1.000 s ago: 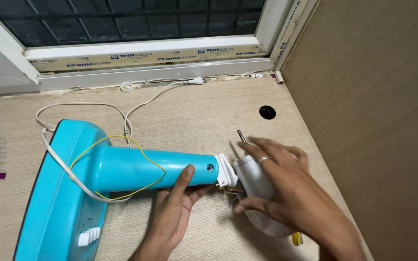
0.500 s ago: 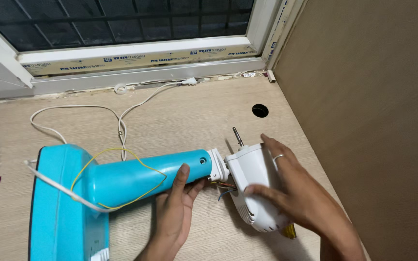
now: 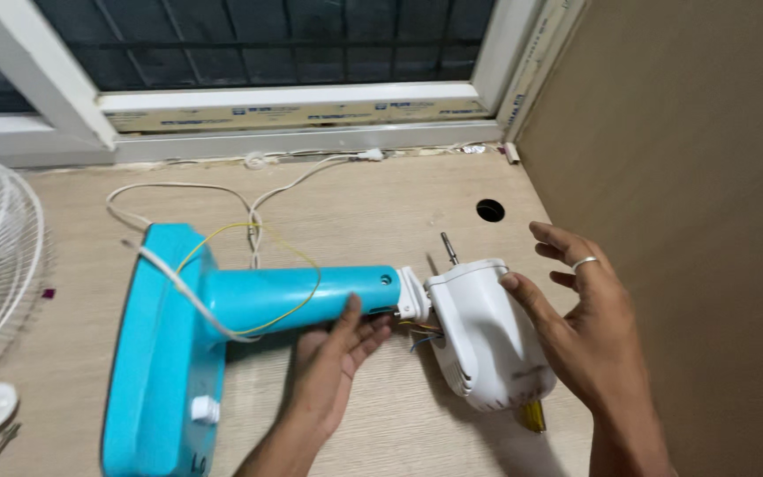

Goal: The person aligns the blue fan housing with the white motor unit, inserts and tightens a screw with a yellow screwdriver, then connects the power cord to the motor. The fan remains partially disassembled with the cage and blades off to the side.

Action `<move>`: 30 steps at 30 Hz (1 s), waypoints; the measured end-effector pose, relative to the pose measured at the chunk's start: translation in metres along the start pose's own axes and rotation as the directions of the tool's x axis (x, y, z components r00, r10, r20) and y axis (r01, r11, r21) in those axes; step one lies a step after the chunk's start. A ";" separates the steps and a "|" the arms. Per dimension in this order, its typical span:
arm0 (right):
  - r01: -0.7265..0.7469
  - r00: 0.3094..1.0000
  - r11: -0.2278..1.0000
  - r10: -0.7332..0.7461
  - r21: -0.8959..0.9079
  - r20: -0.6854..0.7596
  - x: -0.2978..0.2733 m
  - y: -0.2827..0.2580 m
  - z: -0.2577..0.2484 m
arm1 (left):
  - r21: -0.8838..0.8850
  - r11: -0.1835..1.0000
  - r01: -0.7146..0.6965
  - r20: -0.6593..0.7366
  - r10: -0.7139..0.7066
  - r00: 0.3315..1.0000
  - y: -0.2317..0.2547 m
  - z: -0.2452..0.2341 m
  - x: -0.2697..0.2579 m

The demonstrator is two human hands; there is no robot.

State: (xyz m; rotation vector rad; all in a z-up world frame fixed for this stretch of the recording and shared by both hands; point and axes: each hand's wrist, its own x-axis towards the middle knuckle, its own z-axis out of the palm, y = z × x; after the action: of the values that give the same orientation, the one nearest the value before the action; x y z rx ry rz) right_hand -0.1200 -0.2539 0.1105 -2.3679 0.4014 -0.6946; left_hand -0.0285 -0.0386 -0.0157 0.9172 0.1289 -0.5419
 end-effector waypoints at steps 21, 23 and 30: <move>0.472 0.769 0.716 -0.619 0.514 0.157 -0.096 -0.084 0.051 | 0.664 0.317 -0.677 0.023 0.897 0.442 -0.008 -0.054 -0.149; 0.484 0.690 0.634 -0.700 0.602 0.182 -0.109 -0.097 0.068 | 0.725 0.249 -0.642 -0.046 0.948 0.316 0.008 -0.069 -0.160; 0.402 0.403 0.526 -0.837 0.750 0.371 -0.152 -0.133 0.122 | 0.962 0.130 -0.239 -0.056 0.955 0.292 0.085 -0.150 -0.172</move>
State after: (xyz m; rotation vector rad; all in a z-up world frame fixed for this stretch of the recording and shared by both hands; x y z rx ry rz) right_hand -0.1598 -0.0278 0.0585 -1.9124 -1.0556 -0.0844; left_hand -0.1158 0.1875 0.0110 2.0212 0.1034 0.8997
